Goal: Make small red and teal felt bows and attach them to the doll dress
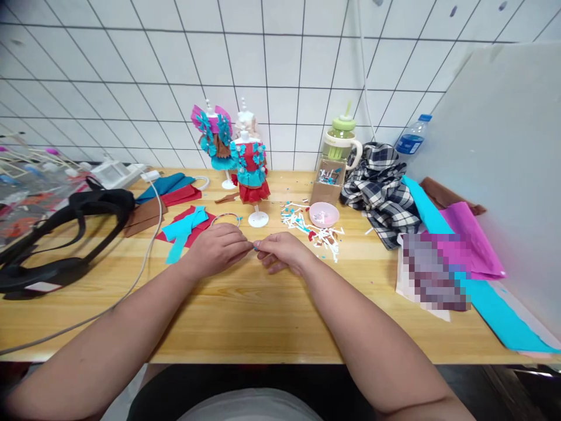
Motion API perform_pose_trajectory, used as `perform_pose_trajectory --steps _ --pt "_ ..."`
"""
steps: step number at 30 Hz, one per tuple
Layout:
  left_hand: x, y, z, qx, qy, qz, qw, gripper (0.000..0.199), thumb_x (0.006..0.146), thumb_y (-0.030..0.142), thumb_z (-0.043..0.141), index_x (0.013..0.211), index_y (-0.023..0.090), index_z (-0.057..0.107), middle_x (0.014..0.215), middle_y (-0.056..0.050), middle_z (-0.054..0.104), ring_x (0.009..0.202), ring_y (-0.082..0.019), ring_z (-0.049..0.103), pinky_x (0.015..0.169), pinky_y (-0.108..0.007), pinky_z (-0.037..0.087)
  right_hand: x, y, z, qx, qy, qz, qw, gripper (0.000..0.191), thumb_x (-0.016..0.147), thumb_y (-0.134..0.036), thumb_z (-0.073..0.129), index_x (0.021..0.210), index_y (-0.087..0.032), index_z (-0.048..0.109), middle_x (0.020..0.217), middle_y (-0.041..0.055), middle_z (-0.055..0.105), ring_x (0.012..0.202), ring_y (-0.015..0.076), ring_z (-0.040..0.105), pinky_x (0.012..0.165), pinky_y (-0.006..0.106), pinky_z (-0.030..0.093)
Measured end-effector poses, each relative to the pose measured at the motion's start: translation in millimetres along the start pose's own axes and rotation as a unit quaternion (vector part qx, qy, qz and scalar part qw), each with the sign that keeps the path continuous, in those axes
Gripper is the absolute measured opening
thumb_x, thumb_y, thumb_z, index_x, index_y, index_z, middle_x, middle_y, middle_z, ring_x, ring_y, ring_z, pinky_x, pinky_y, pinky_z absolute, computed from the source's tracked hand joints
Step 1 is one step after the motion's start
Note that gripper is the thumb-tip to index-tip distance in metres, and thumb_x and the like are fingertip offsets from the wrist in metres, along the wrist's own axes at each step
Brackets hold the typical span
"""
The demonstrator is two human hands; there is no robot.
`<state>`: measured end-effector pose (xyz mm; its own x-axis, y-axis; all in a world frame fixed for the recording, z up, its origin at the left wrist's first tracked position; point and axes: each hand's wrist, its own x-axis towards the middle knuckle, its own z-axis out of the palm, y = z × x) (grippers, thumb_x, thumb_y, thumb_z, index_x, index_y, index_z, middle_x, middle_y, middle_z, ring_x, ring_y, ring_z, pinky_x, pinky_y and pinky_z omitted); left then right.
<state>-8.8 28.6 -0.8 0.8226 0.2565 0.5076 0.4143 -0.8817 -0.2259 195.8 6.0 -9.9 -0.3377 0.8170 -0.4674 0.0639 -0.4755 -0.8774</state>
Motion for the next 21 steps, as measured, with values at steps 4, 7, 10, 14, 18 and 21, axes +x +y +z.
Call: perform_pose_trajectory --steps 4,7,10,14,18,21 --pt "2.0 1.2 -1.1 -0.001 -0.004 0.007 1.0 0.014 0.09 0.023 0.052 0.085 0.02 0.066 0.075 -0.001 0.068 0.078 -0.016 0.06 0.076 -0.03 0.045 1.3 -0.5 1.2 0.01 0.023 -0.001 1.0 0.017 0.075 -0.03 0.071 0.076 -0.015 0.064 0.073 0.0029 0.065 0.052 0.0092 0.058 0.046 0.023 0.054" --pt "2.3 1.5 -2.3 0.006 -0.006 0.015 1.0 0.015 0.09 0.022 0.051 0.085 0.02 0.066 0.075 -0.001 0.067 0.078 -0.015 0.059 0.076 -0.03 0.045 1.2 -1.0 1.8 0.022 0.026 0.007 0.999 0.02 0.075 -0.033 0.071 0.075 -0.015 0.064 0.073 0.0037 0.066 0.049 0.0089 0.057 0.047 0.024 0.054" --pt "3.9 3.0 -4.0 0.016 -0.011 0.022 1.0 0.017 0.09 0.021 0.05 0.083 0.021 0.065 0.073 -0.001 0.067 0.076 -0.015 0.058 0.077 -0.03 0.045 1.5 -0.4 2.6 0.019 0.031 0.004 0.999 0.018 0.074 -0.03 0.072 0.072 -0.014 0.062 0.071 0.0038 0.065 0.048 0.0087 0.057 0.047 0.024 0.054" --pt "6.6 6.2 -5.1 0.021 -0.023 0.024 0.999 0.017 0.09 0.019 0.049 0.083 0.021 0.065 0.071 0.0 0.066 0.075 -0.015 0.058 0.077 -0.03 0.044 3.0 1.4 2.7 0.011 0.032 0.005 0.999 0.007 0.074 -0.021 0.066 0.073 -0.015 0.062 0.068 0.0008 0.063 0.049 0.0083 0.056 0.047 0.024 0.054" --pt "5.9 7.9 -1.8 0.016 -0.014 0.019 1.0 0.017 0.09 0.021 0.05 0.083 0.021 0.065 0.074 -0.001 0.068 0.076 -0.015 0.059 0.078 -0.03 0.044 3.8 2.4 1.5 0.007 0.03 -0.002 1.0 0.004 0.07 -0.017 0.065 0.072 -0.017 0.061 0.065 -0.001 0.061 0.054 0.0101 0.059 0.047 0.023 0.053" --pt "4.1 7.1 1.6 -0.014 0.001 -0.004 1.0 0.016 0.089 0.024 0.052 0.083 0.02 0.066 0.073 -0.002 0.068 0.075 -0.016 0.06 0.075 -0.031 0.045 2.8 2.1 1.1 0.005 0.027 -0.013 1.0 0.007 0.069 -0.019 0.067 0.073 -0.018 0.061 0.072 -0.0004 0.063 0.062 0.0117 0.062 0.048 0.023 0.054"
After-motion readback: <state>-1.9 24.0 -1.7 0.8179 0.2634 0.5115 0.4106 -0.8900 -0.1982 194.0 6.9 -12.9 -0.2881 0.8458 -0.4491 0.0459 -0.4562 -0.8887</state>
